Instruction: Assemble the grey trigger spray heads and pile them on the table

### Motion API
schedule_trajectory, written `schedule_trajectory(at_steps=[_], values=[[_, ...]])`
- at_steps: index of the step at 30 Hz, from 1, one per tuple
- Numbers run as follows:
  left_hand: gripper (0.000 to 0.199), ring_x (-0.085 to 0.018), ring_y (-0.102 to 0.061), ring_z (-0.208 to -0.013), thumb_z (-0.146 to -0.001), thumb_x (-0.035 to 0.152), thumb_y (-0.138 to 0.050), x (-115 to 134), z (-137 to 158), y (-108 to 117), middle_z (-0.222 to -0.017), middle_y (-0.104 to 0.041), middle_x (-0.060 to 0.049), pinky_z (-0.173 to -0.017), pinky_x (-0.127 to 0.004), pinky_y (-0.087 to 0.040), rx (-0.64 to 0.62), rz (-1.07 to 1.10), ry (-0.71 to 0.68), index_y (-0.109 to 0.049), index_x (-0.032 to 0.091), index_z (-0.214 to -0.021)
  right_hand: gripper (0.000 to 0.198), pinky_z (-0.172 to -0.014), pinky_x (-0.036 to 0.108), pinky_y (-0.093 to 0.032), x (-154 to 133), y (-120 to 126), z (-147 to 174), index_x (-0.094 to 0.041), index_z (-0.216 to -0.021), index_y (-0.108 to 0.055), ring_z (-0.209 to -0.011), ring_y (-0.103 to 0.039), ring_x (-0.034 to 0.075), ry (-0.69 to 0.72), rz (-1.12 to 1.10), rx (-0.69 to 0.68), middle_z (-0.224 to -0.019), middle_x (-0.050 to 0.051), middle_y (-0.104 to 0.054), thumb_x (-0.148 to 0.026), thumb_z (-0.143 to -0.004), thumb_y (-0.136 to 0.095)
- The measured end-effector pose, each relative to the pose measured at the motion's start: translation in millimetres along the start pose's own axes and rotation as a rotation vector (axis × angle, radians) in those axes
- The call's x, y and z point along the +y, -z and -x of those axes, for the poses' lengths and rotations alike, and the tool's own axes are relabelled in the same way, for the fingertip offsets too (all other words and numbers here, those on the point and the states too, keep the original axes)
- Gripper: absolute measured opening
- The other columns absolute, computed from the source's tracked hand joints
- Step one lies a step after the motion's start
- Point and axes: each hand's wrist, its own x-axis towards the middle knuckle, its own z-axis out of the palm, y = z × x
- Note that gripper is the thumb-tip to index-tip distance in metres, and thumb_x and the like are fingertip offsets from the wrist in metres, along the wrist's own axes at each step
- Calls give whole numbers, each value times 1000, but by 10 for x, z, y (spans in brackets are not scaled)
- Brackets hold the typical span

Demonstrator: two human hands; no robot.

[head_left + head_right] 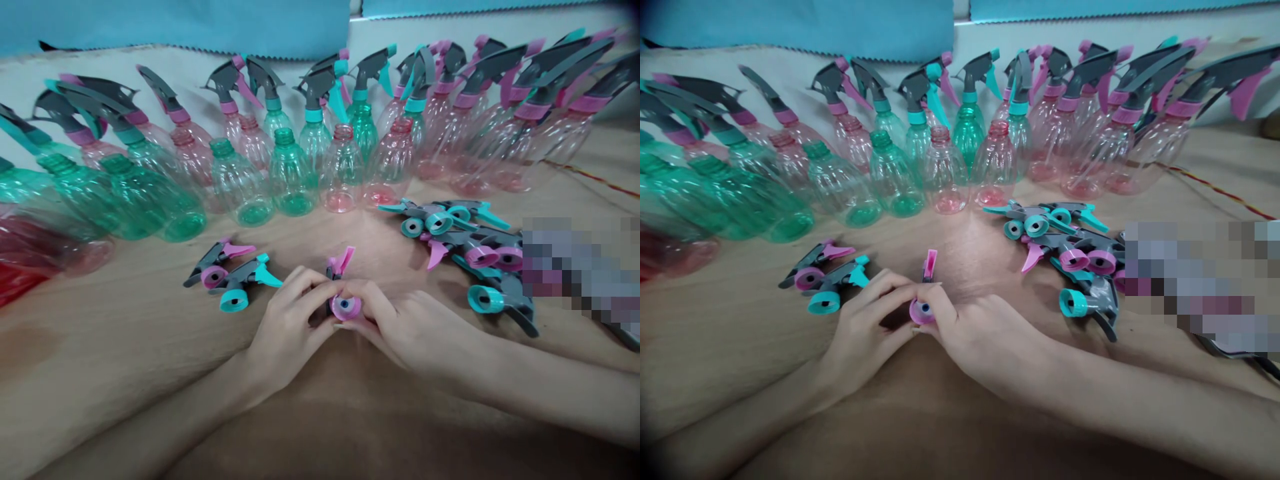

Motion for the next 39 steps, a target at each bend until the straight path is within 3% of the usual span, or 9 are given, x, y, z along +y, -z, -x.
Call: schedule_trajectory(at_steps=[7,13,19,32,39], values=[[15,-16,-56,-80,-88,20,-59,-3,2,3,-88,-58,-3,-69,-30,-48,-10,7,5,-62,21,-103,36,-45,27,-37,20,-10,-8,-9,-119,-44,-59,-64,18,19,19,-9,-88,14,-71,-35,-100,-30],[14,-16,-56,-81,-87,20,-61,26,5,-3,-88,-58,-3,-71,-29,-49,-19,4,16,-63,18,-100,33,-46,29,-40,11,2,-21,-9,-110,-47,-64,-65,22,67,1,-9,-78,9,-69,-38,-94,-45],[10,-16,-55,-81,-88,20,-59,35,11,-8,-87,-57,-3,-72,-31,-49,-43,9,15,-64,19,-96,25,-46,29,-41,14,-113,-6,-7,-112,-45,-64,-66,20,102,29,69,-83,12,-70,-25,-94,-40],[6,-18,-55,-80,-86,21,-62,26,10,-20,-84,-59,-4,-71,-31,-48,-71,7,-29,-63,16,-86,18,-40,26,-27,33,-57,4,-14,-101,-41,-53,-61,20,82,24,11,-70,7,-67,-28,-90,-45],[20,-18,-57,-87,-86,14,-60,-3,7,-19,-94,-60,-5,-76,-33,-50,-67,50,-7,-64,19,-106,8,-39,27,-20,33,-87,-2,-15,-92,-43,-45,-57,16,106,27,-19,-62,1,-62,-20,-92,-37]])
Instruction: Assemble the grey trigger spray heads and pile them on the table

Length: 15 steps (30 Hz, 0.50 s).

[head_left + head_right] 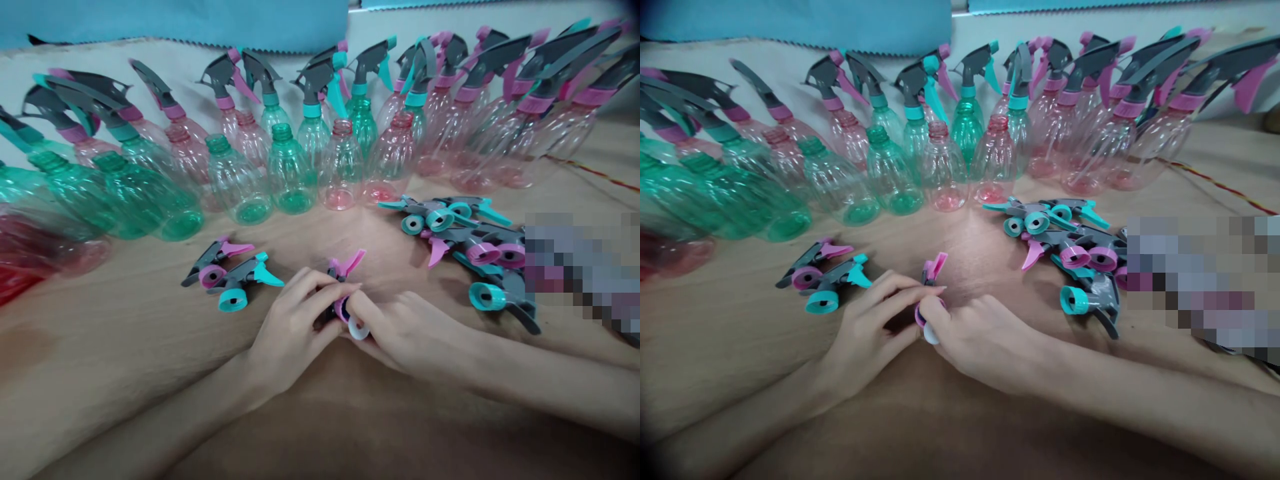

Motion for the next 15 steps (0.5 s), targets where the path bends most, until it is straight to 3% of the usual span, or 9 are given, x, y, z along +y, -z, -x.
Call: schedule_trajectory(at_steps=[3,9,15], values=[[25,-18,-57,-89,-86,12,-59,2,2,6,-95,-60,-5,-78,-34,-50,4,14,20,-63,20,-109,9,-40,27,-21,4,6,-21,-15,-93,-44,-46,-57,17,-15,-18,-4,-63,1,-62,-21,-93,-37],[28,-16,-58,-87,-83,11,-62,28,-1,15,-95,-59,-3,-81,-32,-50,3,43,94,-64,21,-110,23,-46,27,-31,33,97,-47,-18,-89,-46,-57,-59,18,-56,-94,-30,-71,2,-62,-41,-92,-47],[27,-16,-59,-89,-85,13,-61,24,-9,17,-97,-59,-4,-81,-31,-50,6,73,114,-64,21,-111,17,-48,27,-31,54,262,-46,-18,-85,-49,-57,-55,15,-33,-116,-97,-69,1,-60,-30,-95,-43]])
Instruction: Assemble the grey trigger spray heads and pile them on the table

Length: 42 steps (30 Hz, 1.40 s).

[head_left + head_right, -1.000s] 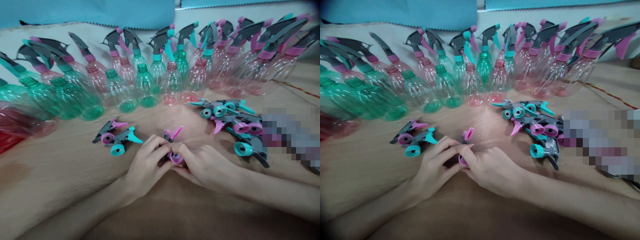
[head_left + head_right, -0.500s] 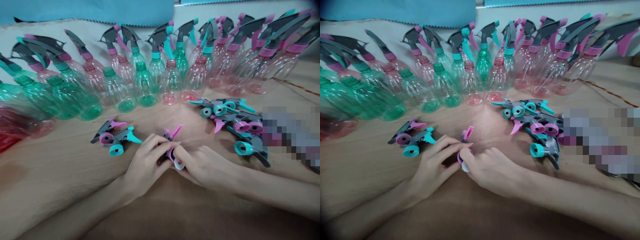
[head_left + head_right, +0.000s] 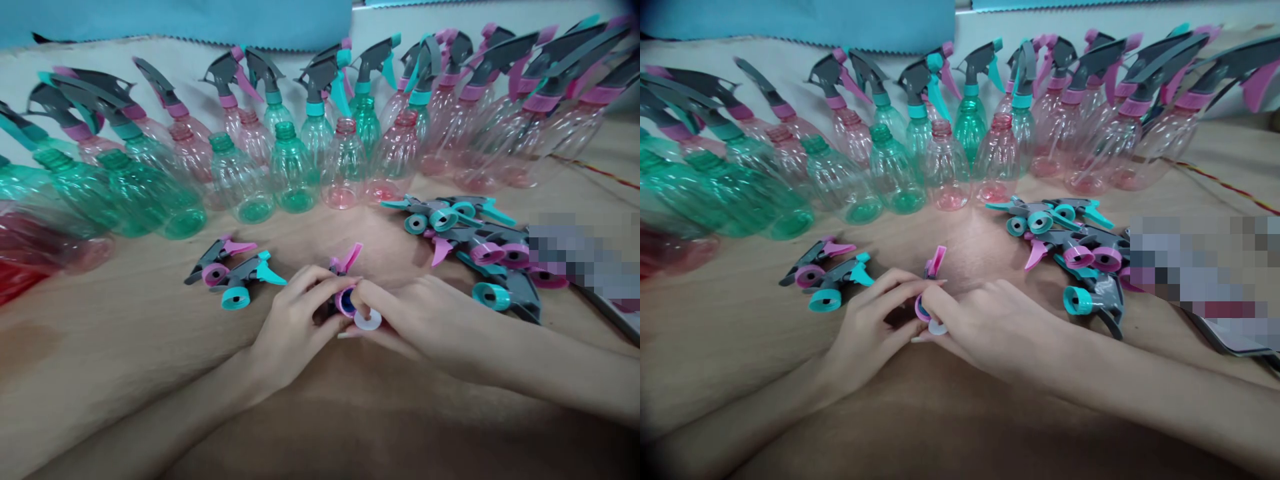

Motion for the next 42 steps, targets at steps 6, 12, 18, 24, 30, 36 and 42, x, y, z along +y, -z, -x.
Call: schedule_trajectory(at_steps=[6,12,18,24,30,36,42], values=[[29,-15,-59,-87,-84,14,-64,-1,3,2,-95,-58,-3,-79,-29,-50,-1,8,33,-63,20,-113,16,-48,23,-32,40,117,40,-20,-95,-58,-53,-54,11,-43,-103,-9,-66,-2,-61,-29,-95,-44],[28,-14,-58,-84,-83,18,-67,-3,-1,7,-93,-58,-2,-76,-28,-49,8,22,38,-63,20,-111,7,-49,18,-37,62,148,9,-20,-83,-63,-52,-55,6,-89,-345,147,-66,-5,-64,-23,-87,-58],[27,-15,-58,-84,-83,18,-67,-10,-17,5,-94,-58,-2,-73,-27,-49,19,23,41,-63,21,-109,18,-57,21,-46,-2,225,-48,-19,-82,-66,-66,-63,11,-272,-594,89,-75,-1,-70,-36,-83,-63],[31,-14,-57,-86,-80,15,-70,-20,-4,1,-95,-57,-1,-74,-25,-48,18,8,51,-63,20,-110,10,-58,21,-44,20,213,-64,-22,-75,-68,-67,-63,10,-375,-624,64,-72,-4,-70,-28,-82,-64],[30,-14,-57,-86,-79,15,-71,-20,-4,-7,-95,-58,-2,-75,-25,-49,21,-4,24,-63,20,-107,9,-61,22,-49,36,194,-61,-21,-77,-60,-69,-65,12,-418,-761,48,-74,-4,-70,-28,-79,-65],[31,-14,-58,-85,-77,16,-73,-14,-2,-13,-94,-59,-1,-74,-26,-50,32,8,19,-62,21,-106,14,-63,24,-50,1,243,-70,-22,-90,-67,-75,-65,13,-414,-727,94,-87,0,-72,-31,-85,-58],[20,-15,-60,-80,-76,26,-75,24,-30,1,-90,-63,-2,-73,-29,-51,5,43,44,-67,19,-93,10,-59,23,-47,2,76,-59,-23,-85,-72,-75,-62,12,-266,-677,238,-84,1,-69,-29,-84,-64]])
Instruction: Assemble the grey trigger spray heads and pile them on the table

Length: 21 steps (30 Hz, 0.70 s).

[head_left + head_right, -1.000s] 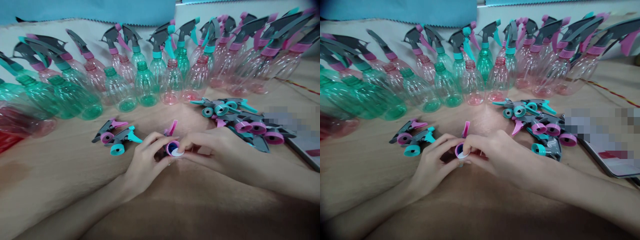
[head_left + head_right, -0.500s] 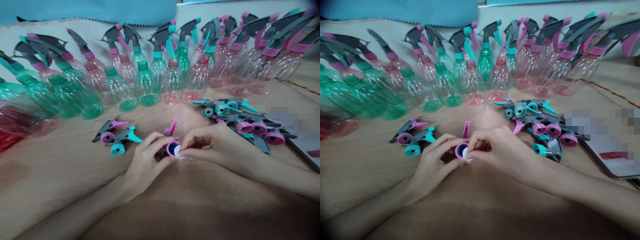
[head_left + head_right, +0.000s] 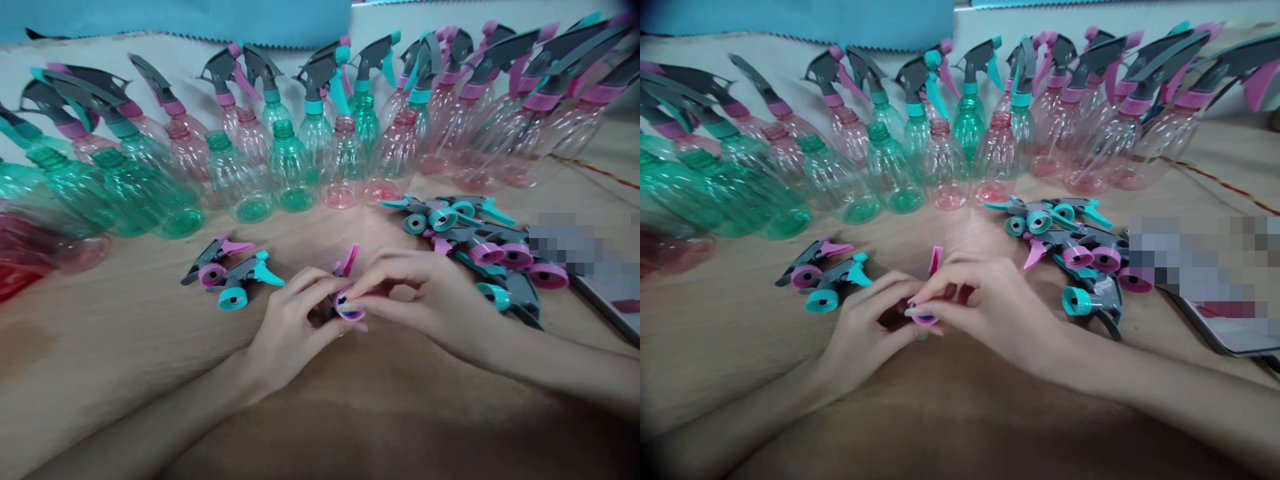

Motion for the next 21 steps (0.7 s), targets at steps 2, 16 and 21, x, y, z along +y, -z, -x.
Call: schedule_trajectory(at_steps=[2,16,21], values=[[19,-15,-61,-78,-74,29,-76,10,-10,2,-87,-64,-2,-72,-29,-51,0,7,3,-68,19,-89,10,-61,23,-46,69,-56,10,-22,-86,-72,-75,-60,12,112,82,58,-85,2,-65,-29,-85,-64],[31,-14,-61,-81,-73,23,-77,-19,17,-14,-94,-64,-2,-74,-26,-51,16,0,-41,-65,20,-101,11,-46,21,-37,-115,149,-13,-21,-96,-62,-52,-51,8,195,356,56,-73,-3,-64,-24,-86,-58],[28,-15,-61,-81,-77,27,-73,-33,13,-9,-93,-63,-3,-72,-26,-51,10,-6,-72,-65,19,-102,16,-45,24,-30,-86,137,69,-22,-104,-59,-51,-50,9,236,545,-62,-73,-3,-62,-26,-92,-50]])
